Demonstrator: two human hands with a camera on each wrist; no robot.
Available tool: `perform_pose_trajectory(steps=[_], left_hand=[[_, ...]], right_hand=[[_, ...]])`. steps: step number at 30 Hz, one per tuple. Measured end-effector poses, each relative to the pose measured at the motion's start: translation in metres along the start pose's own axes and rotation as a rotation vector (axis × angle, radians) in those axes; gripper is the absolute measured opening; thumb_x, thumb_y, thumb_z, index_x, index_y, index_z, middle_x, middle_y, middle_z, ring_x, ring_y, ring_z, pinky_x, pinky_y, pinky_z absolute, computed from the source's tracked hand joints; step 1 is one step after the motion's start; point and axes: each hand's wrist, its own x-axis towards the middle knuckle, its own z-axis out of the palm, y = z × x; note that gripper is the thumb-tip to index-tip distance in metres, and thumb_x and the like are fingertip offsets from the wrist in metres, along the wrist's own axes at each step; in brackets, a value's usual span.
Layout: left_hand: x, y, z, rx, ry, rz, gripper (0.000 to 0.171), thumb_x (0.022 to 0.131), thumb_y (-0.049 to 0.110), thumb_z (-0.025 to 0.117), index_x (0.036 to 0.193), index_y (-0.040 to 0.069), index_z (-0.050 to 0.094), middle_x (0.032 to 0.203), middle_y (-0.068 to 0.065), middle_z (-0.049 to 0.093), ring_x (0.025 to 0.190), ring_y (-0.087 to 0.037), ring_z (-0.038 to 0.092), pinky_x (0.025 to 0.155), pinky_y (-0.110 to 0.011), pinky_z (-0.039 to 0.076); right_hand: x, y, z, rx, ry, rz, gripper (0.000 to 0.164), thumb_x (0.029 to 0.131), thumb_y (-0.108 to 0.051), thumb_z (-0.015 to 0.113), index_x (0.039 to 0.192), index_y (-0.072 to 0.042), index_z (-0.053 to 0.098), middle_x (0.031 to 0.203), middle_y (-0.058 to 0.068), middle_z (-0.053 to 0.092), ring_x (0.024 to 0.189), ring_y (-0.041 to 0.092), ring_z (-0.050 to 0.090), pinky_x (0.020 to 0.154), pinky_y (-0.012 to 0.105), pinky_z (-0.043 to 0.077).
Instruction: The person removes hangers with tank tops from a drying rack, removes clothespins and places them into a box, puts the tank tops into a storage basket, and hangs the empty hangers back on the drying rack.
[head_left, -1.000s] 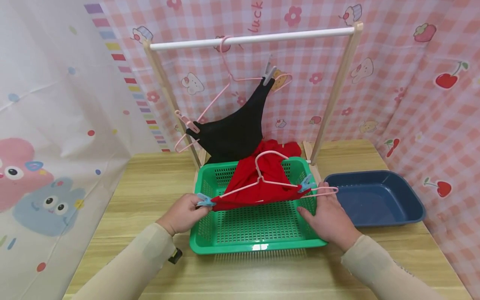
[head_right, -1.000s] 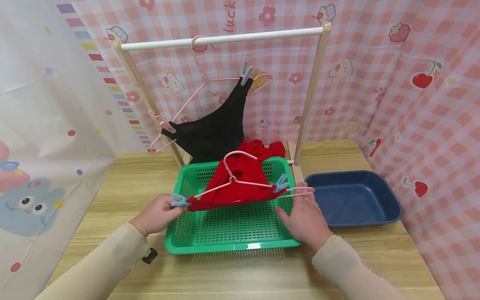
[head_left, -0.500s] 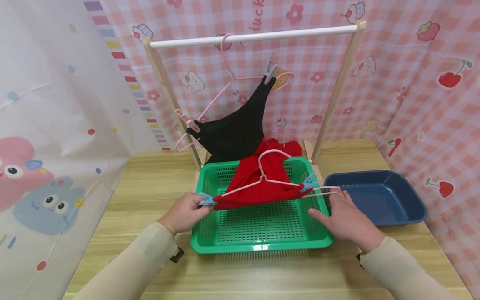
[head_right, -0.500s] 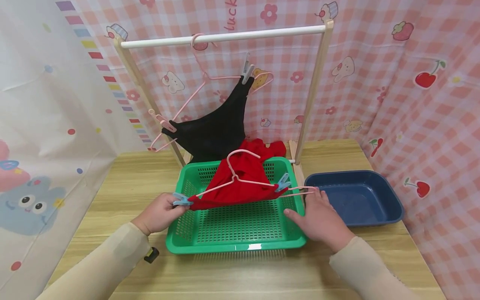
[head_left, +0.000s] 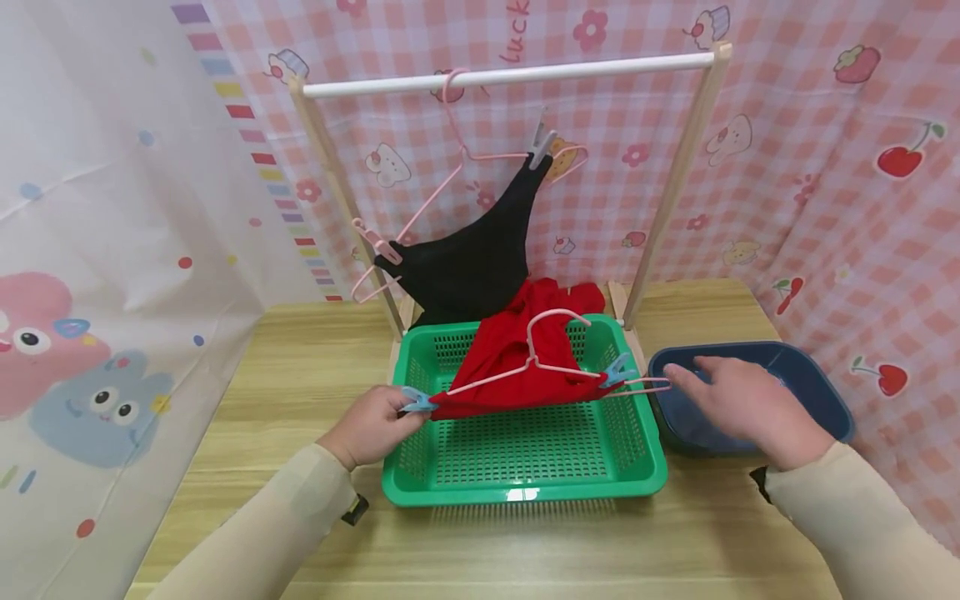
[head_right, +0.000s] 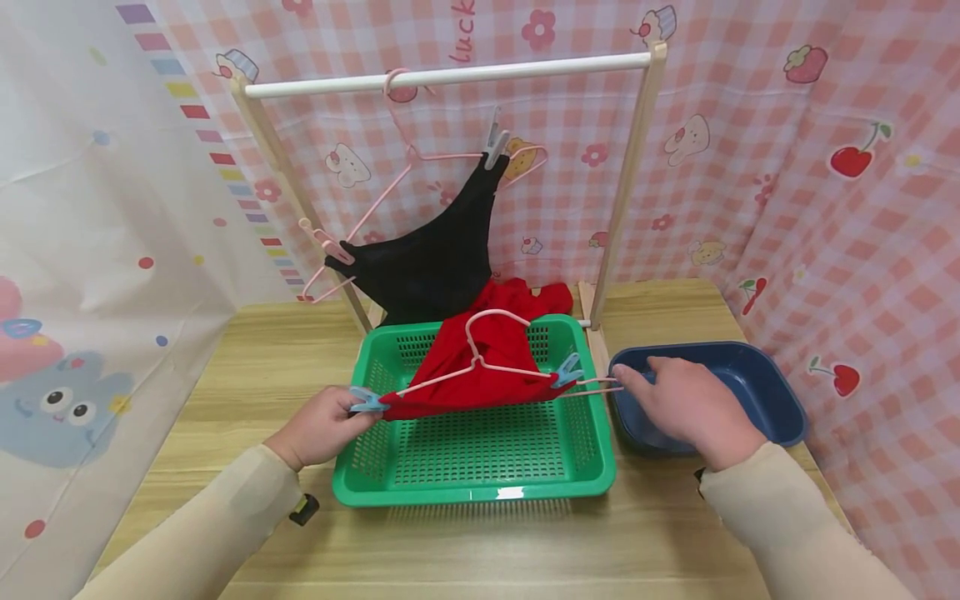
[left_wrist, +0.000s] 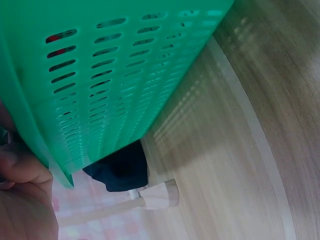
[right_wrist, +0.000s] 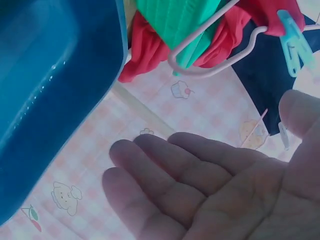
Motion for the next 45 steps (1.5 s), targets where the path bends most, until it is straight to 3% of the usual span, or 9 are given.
perform_pose_trajectory(steps=[11, 22, 35, 41, 45], left_hand=[[0.000, -0.001, -0.001, 0.010, -0.015, -0.019, 0.032, 0.099, 0.017, 0.064, 0.067, 0.013, 0.064, 0.070, 0.009, 0.054, 0.066, -0.009, 0.049, 0.062, -0.025, 0.042], [0.000, -0.001, 0.000, 0.034, -0.017, -0.033, 0.030, 0.099, 0.019, 0.064, 0.069, 0.017, 0.063, 0.071, 0.009, 0.054, 0.068, -0.011, 0.050, 0.064, -0.026, 0.043], [0.000, -0.002, -0.001, 0.022, -0.028, -0.025, 0.031, 0.101, 0.020, 0.063, 0.071, 0.013, 0.066, 0.071, 0.009, 0.055, 0.068, -0.011, 0.049, 0.064, -0.025, 0.042], [0.000, -0.002, -0.002, 0.042, -0.014, -0.013, 0.032, 0.100, 0.020, 0.064, 0.067, 0.019, 0.061, 0.071, 0.010, 0.055, 0.067, -0.009, 0.048, 0.064, -0.025, 0.042], [0.000, -0.002, -0.001, 0.040, -0.009, -0.009, 0.032, 0.099, 0.019, 0.064, 0.067, 0.019, 0.060, 0.070, 0.011, 0.054, 0.066, -0.008, 0.047, 0.063, -0.024, 0.041]], right_hand=[[0.043, -0.016, -0.021, -0.019, 0.005, -0.017, 0.094, 0.107, -0.069, 0.031, 0.156, 0.012, 0.037, 0.153, 0.040, 0.043, 0.138, 0.061, 0.044, 0.109, 0.073, 0.039], [0.081, -0.044, -0.035, -0.012, 0.005, -0.085, 0.084, 0.107, -0.055, 0.050, 0.155, 0.013, 0.037, 0.153, 0.040, 0.044, 0.137, 0.058, 0.049, 0.112, 0.070, 0.040], [0.117, -0.066, -0.026, -0.038, -0.013, -0.177, 0.080, 0.103, -0.050, 0.062, 0.160, -0.001, 0.038, 0.149, 0.030, 0.056, 0.131, 0.050, 0.059, 0.108, 0.066, 0.046], [0.132, -0.077, -0.020, -0.072, -0.013, -0.246, 0.071, 0.101, -0.045, 0.067, 0.153, -0.002, 0.048, 0.118, 0.024, 0.074, 0.111, 0.042, 0.070, 0.101, 0.061, 0.053], [0.141, -0.081, -0.017, -0.072, -0.044, -0.242, 0.078, 0.099, -0.049, 0.068, 0.155, 0.000, 0.045, 0.131, 0.026, 0.069, 0.120, 0.044, 0.066, 0.106, 0.062, 0.050]])
